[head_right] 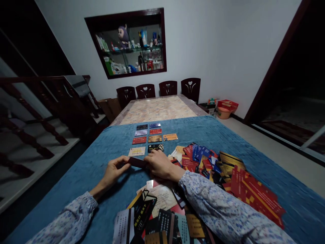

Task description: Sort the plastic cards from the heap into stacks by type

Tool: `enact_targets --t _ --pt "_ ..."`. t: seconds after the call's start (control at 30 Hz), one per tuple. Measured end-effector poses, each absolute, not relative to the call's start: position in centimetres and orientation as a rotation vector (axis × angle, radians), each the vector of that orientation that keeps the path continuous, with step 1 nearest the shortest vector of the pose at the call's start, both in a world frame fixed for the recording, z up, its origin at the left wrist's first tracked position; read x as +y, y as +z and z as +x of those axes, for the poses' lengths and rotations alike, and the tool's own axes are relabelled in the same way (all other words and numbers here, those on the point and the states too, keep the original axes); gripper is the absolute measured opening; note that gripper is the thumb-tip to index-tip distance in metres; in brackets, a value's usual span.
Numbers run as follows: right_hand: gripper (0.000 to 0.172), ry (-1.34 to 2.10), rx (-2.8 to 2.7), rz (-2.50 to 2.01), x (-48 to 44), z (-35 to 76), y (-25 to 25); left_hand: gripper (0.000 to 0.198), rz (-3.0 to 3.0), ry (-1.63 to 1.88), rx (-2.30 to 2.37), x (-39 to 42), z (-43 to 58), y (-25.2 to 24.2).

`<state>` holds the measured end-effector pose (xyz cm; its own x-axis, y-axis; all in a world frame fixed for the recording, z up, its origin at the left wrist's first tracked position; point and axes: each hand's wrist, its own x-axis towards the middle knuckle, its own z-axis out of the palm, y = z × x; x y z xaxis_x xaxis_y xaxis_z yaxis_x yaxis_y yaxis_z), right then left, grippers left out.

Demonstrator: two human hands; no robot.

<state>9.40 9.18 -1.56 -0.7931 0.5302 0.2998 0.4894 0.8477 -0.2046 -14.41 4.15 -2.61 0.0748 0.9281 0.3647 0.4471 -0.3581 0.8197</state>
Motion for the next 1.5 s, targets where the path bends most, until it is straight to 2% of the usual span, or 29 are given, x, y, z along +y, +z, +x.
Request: enact_targets --t 0.17,0.33,0.57,0.93,1.23,1.5 --pt "0.016 0.25 -2.545 -0.701 9.2 9.3 -2.1 0.012 1.987 1.163 1.434 4.2 -15.0 -2.8" --pt "0.014 0.161 -2.495 -0.666 9.2 9.6 -2.4 0.01 2.109 1.065 1.445 4.1 -14.8 -3.1" --pt "0.011 0.005 -2.532 -0.659 9.3 9.5 -3.0 0.012 2.113 1.001 1.476 3.9 -14.6 -3.0" --pt "0.016 0.043 -2.565 -0.716 9.5 9.6 -3.2 0.023 2.02 1.077 1.467 4.0 -15.2 -3.6" --pt "0.037 0.067 -2.578 -0.788 9.3 9.4 -3.0 0.023 1.945 1.095 1.48 4.2 -14.6 -3.6" --pt "0.05 -0.085 -2.578 -0.839 8.2 9.4 -2.1 0.021 1.719 1.178 1.406 4.3 -14.2 -3.4"
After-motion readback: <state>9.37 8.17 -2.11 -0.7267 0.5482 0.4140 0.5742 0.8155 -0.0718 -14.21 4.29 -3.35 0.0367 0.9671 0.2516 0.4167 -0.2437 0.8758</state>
